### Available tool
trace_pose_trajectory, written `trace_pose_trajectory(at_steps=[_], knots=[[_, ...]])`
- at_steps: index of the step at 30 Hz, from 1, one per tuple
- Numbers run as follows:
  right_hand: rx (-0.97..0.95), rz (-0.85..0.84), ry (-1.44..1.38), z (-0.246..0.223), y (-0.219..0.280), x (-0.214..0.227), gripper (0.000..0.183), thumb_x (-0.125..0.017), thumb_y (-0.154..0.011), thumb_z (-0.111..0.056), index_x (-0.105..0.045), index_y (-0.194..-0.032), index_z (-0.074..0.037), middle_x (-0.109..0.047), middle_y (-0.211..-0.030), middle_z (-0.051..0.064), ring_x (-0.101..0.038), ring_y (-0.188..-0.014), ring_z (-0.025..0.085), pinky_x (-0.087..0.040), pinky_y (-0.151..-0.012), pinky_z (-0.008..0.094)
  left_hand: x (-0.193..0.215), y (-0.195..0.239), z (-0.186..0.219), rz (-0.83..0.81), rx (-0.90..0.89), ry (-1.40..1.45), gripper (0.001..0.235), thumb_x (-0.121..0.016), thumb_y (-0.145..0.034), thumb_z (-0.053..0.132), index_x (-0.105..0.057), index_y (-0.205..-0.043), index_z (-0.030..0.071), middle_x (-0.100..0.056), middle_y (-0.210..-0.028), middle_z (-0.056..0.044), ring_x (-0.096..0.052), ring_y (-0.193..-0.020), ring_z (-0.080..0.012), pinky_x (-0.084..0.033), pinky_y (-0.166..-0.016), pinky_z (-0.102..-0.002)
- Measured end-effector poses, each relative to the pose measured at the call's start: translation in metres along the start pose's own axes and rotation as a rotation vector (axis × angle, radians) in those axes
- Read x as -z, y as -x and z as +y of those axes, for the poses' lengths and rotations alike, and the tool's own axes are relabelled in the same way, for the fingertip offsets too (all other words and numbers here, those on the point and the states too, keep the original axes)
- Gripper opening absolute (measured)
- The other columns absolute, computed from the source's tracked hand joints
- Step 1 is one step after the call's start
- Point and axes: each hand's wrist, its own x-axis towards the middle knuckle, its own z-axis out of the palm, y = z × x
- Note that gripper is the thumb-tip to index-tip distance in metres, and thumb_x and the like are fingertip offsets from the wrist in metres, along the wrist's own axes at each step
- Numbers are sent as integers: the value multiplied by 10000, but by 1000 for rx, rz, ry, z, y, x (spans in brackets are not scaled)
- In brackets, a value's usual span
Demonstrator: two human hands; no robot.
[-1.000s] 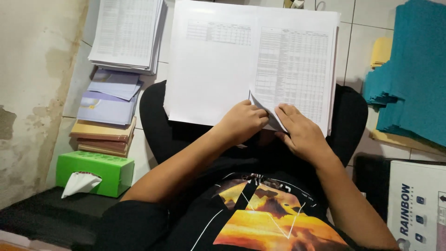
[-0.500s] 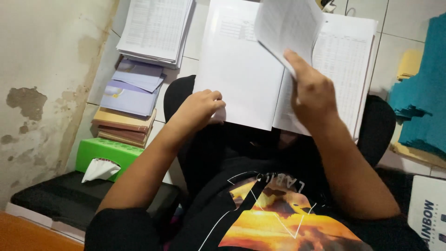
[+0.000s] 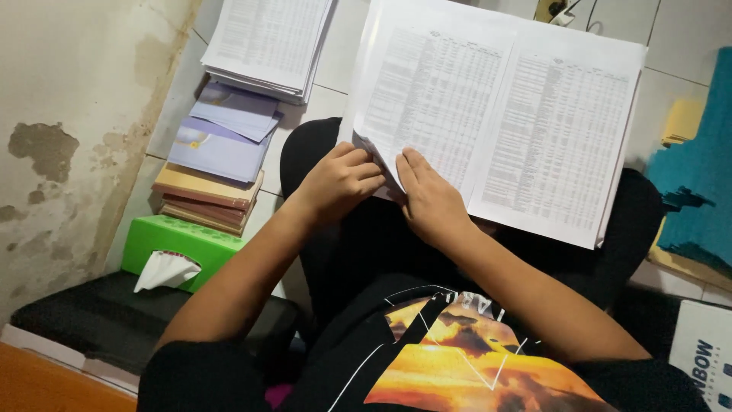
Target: Sorting and inspecting a large stack of printed pages by flipping through them one by one.
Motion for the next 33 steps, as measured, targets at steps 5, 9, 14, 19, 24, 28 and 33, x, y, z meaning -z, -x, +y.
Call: trace_pose_trajectory(at_steps=[5,9,14,19,24,28,33], knots=[[-241,53,-531,64,-3,13,394,-491,-932,-41,-615,-1306,-51,-647,-1263,170,-618,-1190,351,-496,-1001,493,2,-42,19,293,99,-69,166,-673,-1016,262,-716,-1161,194,-704,-1087,16,-634,-1086,-215,-455,-883,-362],[-555,533,-709,74,13,86,392,-544,-1161,-332,-596,-1048,40,-644,-931,165,-605,-881,262,-478,-795,334,-27,-90,66,346,176,81,269,-755,-924,243,-704,-1181,180,-692,-1059,8,-650,-1029,-231,-498,-865,-360],[-305,806,-328,119,91,143,219,-441,-1216,-39,-496,-1262,169,-499,-1014,178,-459,-833,224,-410,-753,345,-81,-120,111,-38,109,339,380,-783,-808,177,-650,-1134,35,-635,-1026,-90,-617,-912,-250,-512,-835,-378],[49,757,121,104,112,139,631,-493,-872,379,-547,-1456,149,-675,-1388,358,-692,-864,332,-496,-650,359,-102,-124,116,-394,111,359,798,-885,-698,312,-566,-1364,9,-663,-1133,-150,-661,-949,-294,-561,-847,-380],[-56,279,78,144,141,57,409,-515,-1051,-212,-605,-1434,-100,-684,-1341,154,-662,-1195,299,-561,-980,410,-90,-123,114,-326,73,283,257,-855,-737,268,-748,-934,144,-656,-749,-50,-676,-694,-308,-473,-664,-424],[-48,247,3,147,151,36,432,-447,-1067,-144,-550,-1482,-81,-617,-1432,184,-603,-1279,335,-519,-1037,435,-77,-125,120,-201,3,111,95,-802,-744,213,-725,-694,236,-655,-599,25,-654,-629,-209,-419,-690,-367],[-53,165,185,151,150,33,523,-532,-1007,-239,-540,-1502,-70,-593,-1472,171,-594,-1308,319,-510,-1052,422,-100,-116,122,230,-2,155,61,-664,-952,223,-647,-893,219,-641,-856,32,-610,-895,-182,-432,-767,-337]])
